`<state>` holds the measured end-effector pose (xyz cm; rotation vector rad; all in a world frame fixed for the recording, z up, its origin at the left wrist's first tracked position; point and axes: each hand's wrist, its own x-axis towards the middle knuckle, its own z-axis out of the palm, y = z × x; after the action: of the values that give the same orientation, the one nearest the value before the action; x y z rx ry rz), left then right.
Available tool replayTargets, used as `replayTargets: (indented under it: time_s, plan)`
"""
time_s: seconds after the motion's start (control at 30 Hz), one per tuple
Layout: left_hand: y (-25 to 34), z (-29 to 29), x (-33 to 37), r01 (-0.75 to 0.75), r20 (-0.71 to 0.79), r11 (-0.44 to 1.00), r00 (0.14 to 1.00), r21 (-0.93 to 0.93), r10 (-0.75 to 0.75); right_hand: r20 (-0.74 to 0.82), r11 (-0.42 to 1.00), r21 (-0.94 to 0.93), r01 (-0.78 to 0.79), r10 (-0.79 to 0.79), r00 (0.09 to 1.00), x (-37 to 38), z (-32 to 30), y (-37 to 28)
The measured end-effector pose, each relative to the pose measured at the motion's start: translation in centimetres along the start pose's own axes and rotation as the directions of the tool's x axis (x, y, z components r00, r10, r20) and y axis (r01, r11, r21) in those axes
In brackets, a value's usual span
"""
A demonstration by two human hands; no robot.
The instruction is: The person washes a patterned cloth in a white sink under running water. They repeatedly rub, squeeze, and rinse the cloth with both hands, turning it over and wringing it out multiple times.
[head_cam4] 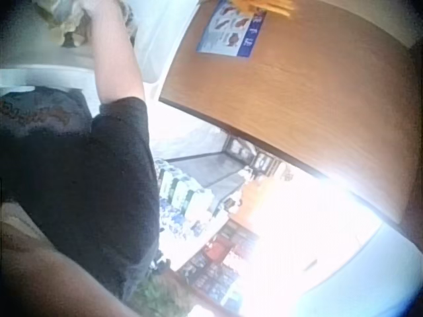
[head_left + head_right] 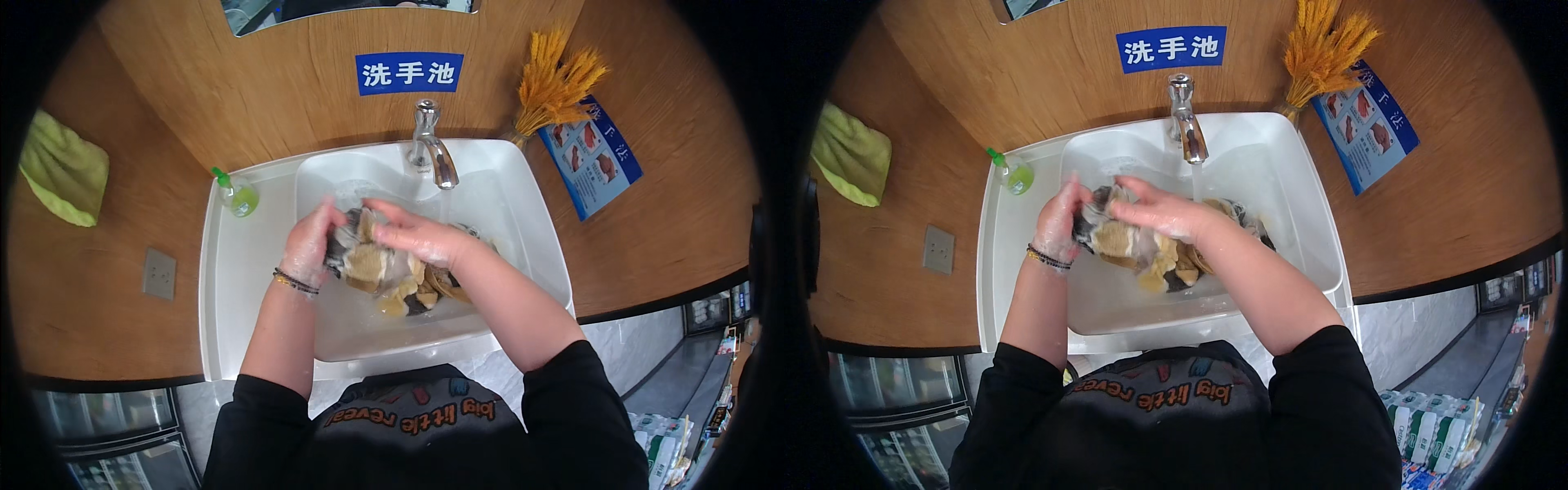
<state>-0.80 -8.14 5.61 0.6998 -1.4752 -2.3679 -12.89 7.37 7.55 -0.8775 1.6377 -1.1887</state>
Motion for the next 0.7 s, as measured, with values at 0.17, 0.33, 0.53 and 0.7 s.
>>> replayTargets:
  time_s: [0.17,0.33,0.53,0.7]
  plan:
    - [0.6,0.5,-0.3,-0.331,0.048,0.938,0.943,0.100,0.328,0.140,0.967,-0.253,0.039,-0.003,0.990,-0.7,1.7,-2.4]
    - [-2.4,1.8,-1.4,-0.095,0.408,0.991,0.904,-0.093,0.125,0.026,0.965,0.183,0.189,-0.197,0.980,-0.5,1.2,-4.6]
    - [-3.0,-0.1,-0.4,-0.053,0.442,0.881,0.878,0.470,-0.184,-0.028,0.883,0.403,0.240,-0.250,0.968,-2.7,-2.0,-7.7]
    - [-1.1,-0.4,-1.8,0.004,0.291,0.975,0.955,-0.222,0.062,-0.089,0.986,-0.165,0.021,-0.036,0.995,-2.3,-3.6,-1.6]
